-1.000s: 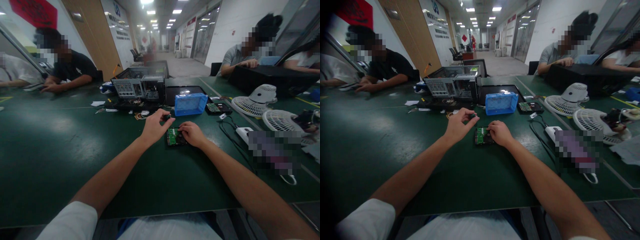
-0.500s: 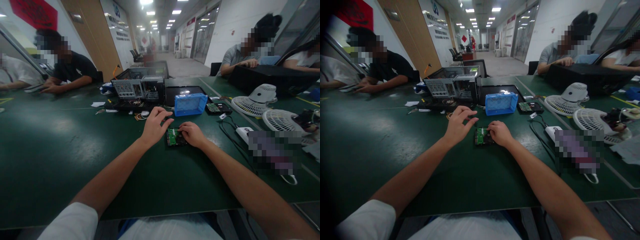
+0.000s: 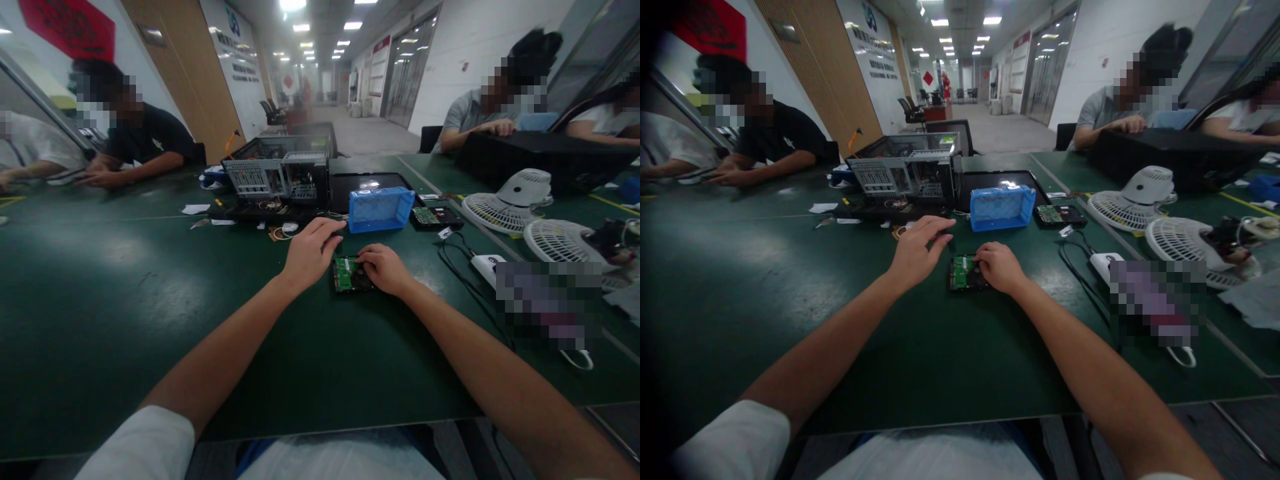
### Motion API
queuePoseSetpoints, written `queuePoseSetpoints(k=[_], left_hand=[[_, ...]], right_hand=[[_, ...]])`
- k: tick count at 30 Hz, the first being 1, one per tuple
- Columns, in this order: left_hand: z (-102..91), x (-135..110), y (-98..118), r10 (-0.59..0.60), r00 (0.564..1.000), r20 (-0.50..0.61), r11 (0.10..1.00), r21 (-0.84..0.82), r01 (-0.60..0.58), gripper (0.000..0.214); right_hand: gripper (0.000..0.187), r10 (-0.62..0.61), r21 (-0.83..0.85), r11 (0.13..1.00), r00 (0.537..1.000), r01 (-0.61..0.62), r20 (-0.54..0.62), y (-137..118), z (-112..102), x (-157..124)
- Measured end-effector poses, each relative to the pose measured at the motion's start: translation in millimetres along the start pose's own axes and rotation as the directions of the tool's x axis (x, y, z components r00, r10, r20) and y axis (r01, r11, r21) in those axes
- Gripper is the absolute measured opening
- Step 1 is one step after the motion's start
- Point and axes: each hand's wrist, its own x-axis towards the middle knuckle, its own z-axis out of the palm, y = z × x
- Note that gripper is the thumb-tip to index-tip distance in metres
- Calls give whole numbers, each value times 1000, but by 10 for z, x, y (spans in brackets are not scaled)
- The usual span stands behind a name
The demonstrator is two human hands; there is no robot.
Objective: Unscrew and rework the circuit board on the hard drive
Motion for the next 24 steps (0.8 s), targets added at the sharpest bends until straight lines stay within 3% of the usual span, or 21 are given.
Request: queuePoseSetpoints(k=[12,24], left_hand=[[18,-14,-15,31,999,-38,999,10,-30,33],[23,-21,10,-28,999,-32,999,-37,26,31]], right_hand=[[29,-3,2,1000,1000,3,2,-4,0,0],[29,-8,-13,1000,1000,8,-2,12,13,-5]])
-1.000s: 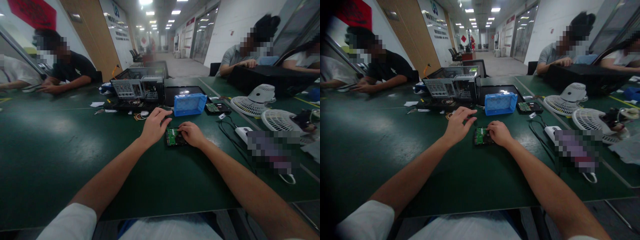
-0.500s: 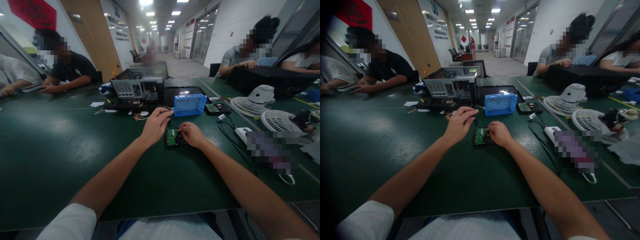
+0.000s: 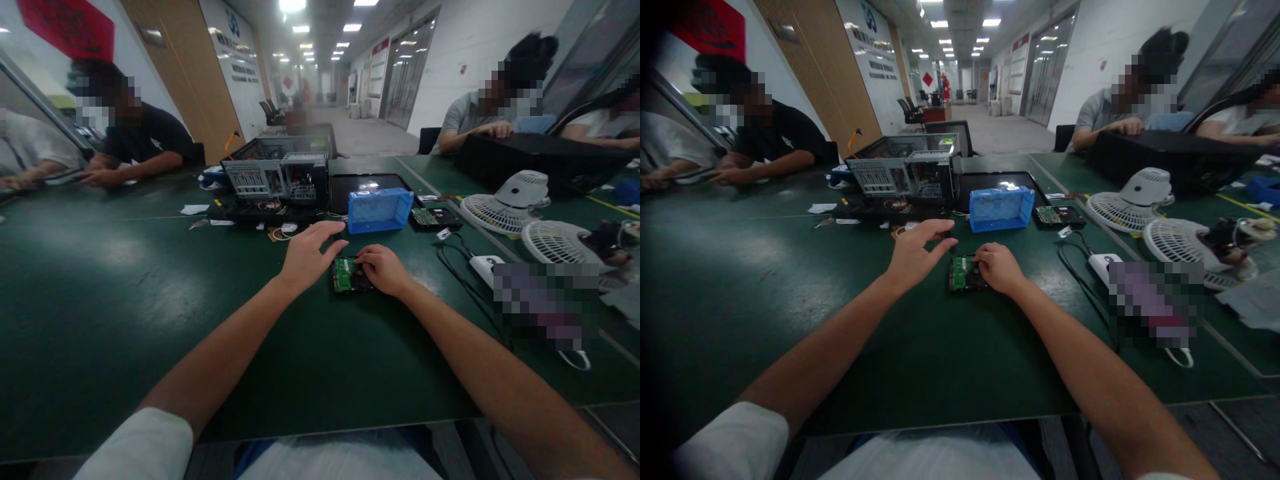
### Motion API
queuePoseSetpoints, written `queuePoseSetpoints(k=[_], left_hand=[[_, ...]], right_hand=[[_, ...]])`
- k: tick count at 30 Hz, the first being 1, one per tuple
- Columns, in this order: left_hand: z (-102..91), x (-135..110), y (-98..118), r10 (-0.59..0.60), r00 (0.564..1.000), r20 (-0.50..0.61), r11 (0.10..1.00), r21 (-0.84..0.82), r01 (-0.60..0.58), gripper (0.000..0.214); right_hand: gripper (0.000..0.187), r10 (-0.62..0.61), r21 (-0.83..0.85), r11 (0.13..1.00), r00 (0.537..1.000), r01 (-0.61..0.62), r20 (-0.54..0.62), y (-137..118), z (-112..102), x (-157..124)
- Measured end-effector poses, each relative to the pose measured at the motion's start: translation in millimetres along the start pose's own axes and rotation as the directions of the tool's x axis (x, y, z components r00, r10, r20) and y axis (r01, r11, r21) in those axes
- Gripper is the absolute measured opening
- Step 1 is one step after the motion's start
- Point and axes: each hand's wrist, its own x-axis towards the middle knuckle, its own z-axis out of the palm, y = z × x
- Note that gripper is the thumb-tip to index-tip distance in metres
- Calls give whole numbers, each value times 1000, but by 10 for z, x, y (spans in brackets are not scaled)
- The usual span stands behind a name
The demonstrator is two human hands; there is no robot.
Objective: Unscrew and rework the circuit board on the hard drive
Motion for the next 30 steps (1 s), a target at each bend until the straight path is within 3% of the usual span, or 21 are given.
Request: queuePoseSetpoints(k=[5,16,21,30], left_hand=[[19,-17,-30,-83,997,3,996,-29,83,34],[40,-25,-79,-138,989,48,984,-109,143,32],[49,-26,-86,-130,990,48,979,-152,136,34],[-10,4,-42,-84,995,55,994,-70,88,24]], right_hand=[[28,-8,-5,1000,1000,8,9,4,-6,2],[29,-12,10,1000,1000,12,6,7,-6,-1],[29,-3,11,1000,1000,3,5,2,-8,-2],[30,-1,6,1000,1000,0,3,-14,-13,3]])
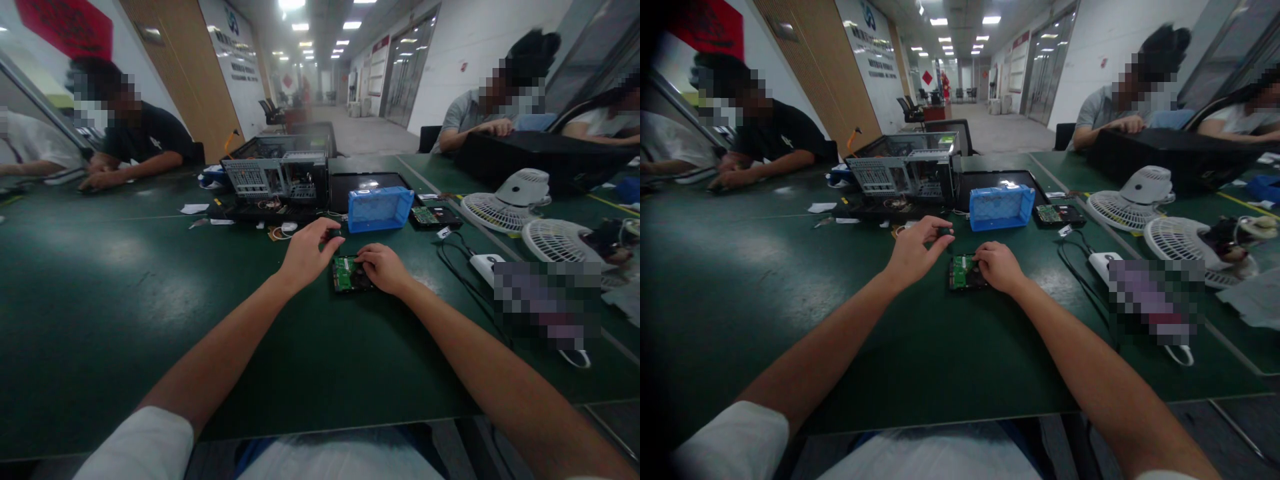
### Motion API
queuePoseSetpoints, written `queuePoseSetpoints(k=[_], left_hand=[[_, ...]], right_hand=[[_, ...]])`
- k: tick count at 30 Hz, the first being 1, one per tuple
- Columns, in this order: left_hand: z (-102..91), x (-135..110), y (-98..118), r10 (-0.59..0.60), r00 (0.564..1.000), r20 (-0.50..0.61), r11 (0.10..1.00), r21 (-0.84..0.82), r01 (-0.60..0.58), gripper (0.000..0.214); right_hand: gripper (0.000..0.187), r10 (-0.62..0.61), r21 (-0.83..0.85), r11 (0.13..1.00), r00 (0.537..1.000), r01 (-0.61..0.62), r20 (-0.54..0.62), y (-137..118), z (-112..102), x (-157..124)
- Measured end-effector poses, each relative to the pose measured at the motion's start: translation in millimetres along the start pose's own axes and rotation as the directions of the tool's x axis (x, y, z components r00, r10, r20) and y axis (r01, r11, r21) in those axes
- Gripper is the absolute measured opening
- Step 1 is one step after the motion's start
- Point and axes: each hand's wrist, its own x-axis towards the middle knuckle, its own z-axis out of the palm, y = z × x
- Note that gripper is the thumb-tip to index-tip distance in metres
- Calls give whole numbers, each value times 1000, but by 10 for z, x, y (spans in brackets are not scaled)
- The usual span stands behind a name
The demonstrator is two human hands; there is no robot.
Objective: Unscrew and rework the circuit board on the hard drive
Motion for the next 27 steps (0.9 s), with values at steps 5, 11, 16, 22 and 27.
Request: queuePoseSetpoints(k=[5,11,16,22,27], left_hand=[[-30,21,36,103,994,-22,989,106,-101,22],[-33,23,18,145,987,-67,977,169,-132,28],[-20,19,15,160,987,-18,983,96,-157,35],[0,2,11,102,994,-30,993,69,-100,29],[21,0,20,68,996,-61,998,13,-67,23]], right_hand=[[29,3,-2,1000,1000,-3,-3,10,17,-7],[29,1,-16,1000,1000,-1,3,15,21,-8],[29,6,-14,1000,1000,-6,0,11,25,-5],[29,6,-15,1000,1000,-6,1,11,22,0],[29,6,-18,1000,1000,-6,3,-6,11,-1]])
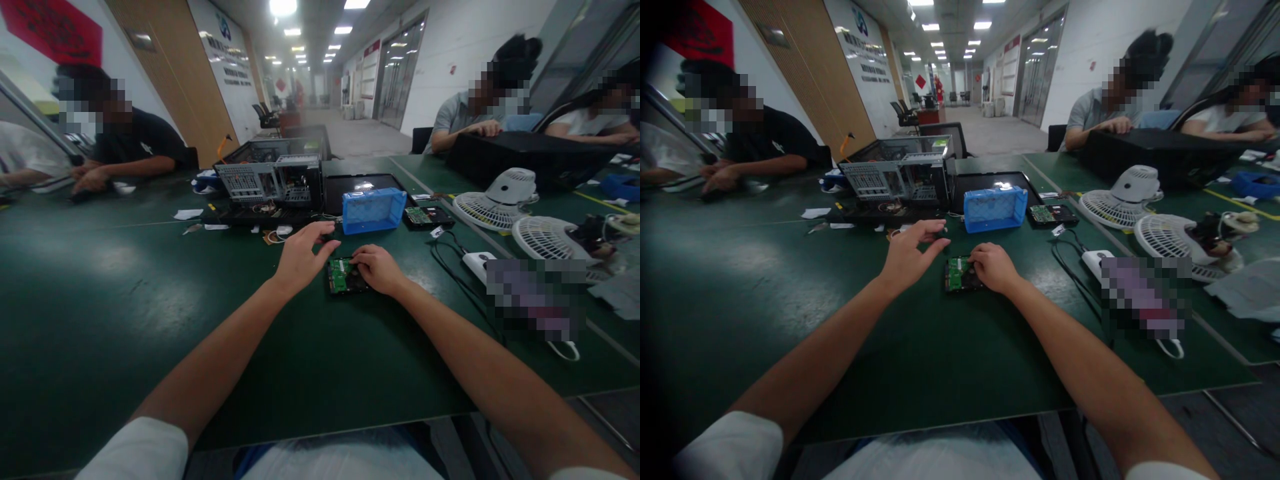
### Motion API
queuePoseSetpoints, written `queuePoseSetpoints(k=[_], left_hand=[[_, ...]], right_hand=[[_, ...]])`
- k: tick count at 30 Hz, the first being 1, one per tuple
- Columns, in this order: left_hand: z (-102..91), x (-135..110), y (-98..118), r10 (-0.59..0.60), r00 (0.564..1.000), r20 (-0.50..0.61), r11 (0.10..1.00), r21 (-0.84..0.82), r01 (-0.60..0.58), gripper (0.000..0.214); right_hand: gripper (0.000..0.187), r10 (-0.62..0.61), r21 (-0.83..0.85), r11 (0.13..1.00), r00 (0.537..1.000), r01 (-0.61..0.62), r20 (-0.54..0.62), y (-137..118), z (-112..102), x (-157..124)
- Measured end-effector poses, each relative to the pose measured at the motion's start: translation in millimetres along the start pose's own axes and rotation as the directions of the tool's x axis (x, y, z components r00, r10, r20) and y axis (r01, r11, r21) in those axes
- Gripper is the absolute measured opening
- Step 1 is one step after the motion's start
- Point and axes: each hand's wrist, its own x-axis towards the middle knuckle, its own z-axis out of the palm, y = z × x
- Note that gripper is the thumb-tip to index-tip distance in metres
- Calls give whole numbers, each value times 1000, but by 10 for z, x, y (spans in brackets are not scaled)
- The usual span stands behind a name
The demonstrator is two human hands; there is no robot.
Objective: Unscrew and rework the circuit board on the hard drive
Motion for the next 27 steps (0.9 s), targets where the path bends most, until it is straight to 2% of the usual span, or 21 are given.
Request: queuePoseSetpoints(k=[7,11,18,21,27], left_hand=[[-3,2,0,-37,999,-30,999,-14,36,17],[-32,19,10,-2,999,-40,1000,6,2,12],[0,-2,13,-62,998,-23,997,-57,60,19],[8,-2,9,-72,995,-63,996,-47,69,16],[0,3,-34,-26,997,-77,1000,12,27,17]], right_hand=[[28,-12,17,1000,1000,13,-21,28,26,-2],[28,-10,14,1000,1000,10,-20,27,19,-4],[29,-5,10,1000,1000,5,-14,15,3,-7],[29,-6,11,1000,1000,6,-16,17,2,-6],[30,-2,17,1000,1000,3,-13,24,11,-3]])
